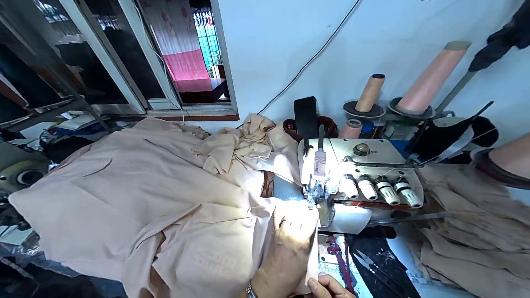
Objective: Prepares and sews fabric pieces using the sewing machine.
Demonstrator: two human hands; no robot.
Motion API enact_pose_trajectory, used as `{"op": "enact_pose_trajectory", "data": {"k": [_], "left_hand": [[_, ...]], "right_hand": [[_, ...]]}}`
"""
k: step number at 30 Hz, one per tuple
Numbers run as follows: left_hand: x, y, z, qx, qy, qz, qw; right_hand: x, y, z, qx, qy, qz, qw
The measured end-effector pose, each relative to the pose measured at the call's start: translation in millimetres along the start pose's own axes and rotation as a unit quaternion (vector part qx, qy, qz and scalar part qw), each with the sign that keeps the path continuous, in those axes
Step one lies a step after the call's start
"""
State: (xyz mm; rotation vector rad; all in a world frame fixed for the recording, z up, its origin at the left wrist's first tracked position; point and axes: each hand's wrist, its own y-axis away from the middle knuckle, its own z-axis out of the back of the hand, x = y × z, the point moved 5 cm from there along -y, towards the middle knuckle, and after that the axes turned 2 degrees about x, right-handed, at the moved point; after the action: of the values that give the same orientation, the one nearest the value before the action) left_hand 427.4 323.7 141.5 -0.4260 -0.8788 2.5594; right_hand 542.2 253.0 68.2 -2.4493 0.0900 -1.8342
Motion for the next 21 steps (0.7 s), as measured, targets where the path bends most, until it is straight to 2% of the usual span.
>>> {"op": "enact_pose_trajectory", "data": {"k": [2, 6, 12, 18, 21], "left_hand": [[5.4, -1.7, 5.7, 0.009, 0.044, 0.007, 0.999], [4.1, -1.6, 18.0, 0.032, 0.022, 0.037, 0.999], [39.4, -24.9, 3.8, 0.125, 0.141, 0.117, 0.975], [74.1, -54.6, -8.0, 0.131, 0.184, 0.133, 0.965], [84.3, -59.8, -3.8, 0.075, 0.217, 0.112, 0.967]], "right_hand": [[5.7, -5.7, -5.0, -0.019, 0.000, 0.001, 1.000], [15.4, -32.5, -13.6, -0.071, -0.038, 0.010, 0.997], [29.7, -82.0, -20.3, -0.140, -0.022, -0.010, 0.990], [29.1, -89.4, -18.2, -0.149, 0.043, 0.045, 0.987], [21.5, -74.3, -22.4, -0.135, 0.140, 0.106, 0.975]]}}
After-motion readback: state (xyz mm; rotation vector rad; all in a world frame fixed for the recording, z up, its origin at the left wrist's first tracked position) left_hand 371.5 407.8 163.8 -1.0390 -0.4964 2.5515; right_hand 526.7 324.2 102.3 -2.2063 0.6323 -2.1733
